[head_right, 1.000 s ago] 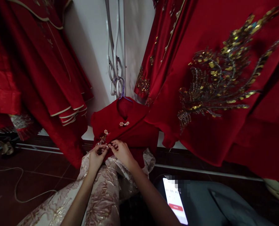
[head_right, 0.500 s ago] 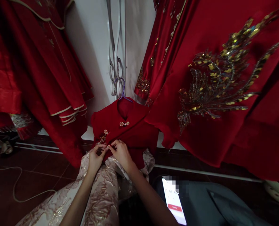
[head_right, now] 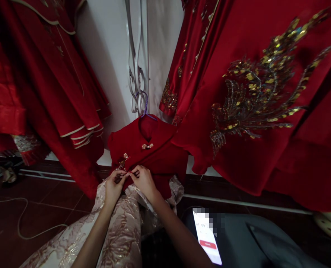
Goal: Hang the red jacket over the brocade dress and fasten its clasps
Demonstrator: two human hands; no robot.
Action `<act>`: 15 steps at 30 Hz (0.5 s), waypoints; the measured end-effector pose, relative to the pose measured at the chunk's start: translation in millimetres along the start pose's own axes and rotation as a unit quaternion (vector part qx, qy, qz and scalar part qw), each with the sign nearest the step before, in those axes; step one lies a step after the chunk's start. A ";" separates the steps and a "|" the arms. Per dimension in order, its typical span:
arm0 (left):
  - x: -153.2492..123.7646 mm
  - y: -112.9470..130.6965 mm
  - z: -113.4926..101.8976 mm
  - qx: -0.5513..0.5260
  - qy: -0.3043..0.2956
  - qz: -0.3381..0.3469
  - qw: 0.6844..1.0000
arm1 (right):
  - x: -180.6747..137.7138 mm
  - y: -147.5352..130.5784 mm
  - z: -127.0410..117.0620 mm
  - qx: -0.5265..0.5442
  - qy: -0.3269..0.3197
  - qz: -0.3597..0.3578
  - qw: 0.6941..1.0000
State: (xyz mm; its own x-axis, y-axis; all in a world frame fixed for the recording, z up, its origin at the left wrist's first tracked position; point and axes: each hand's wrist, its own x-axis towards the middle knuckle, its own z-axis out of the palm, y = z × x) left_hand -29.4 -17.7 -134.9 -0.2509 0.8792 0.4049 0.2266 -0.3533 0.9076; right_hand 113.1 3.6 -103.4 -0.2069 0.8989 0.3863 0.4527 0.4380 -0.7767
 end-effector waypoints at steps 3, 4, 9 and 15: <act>-0.3 1.3 0.4 0.002 -0.005 -0.003 1.000 | -0.5 0.0 0.3 0.003 0.006 -0.002 1.000; -0.1 1.8 0.8 0.003 -0.006 -0.006 1.000 | -0.7 -0.1 0.5 0.004 0.007 -0.002 1.000; 0.8 3.1 2.6 0.005 0.003 -0.015 1.000 | -1.7 -1.9 0.8 0.021 0.005 0.007 1.000; 2.2 8.1 2.2 -0.045 -0.009 -0.057 0.997 | -1.6 -8.0 -6.6 0.054 -0.011 0.036 0.998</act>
State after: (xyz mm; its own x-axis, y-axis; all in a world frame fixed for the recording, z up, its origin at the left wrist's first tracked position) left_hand -26.1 -18.0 -126.8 -0.2528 0.9208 0.2971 0.1124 -0.2770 0.9543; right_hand 115.6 -1.5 -94.5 -0.1972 0.9273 0.3181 0.3710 0.3709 -0.8514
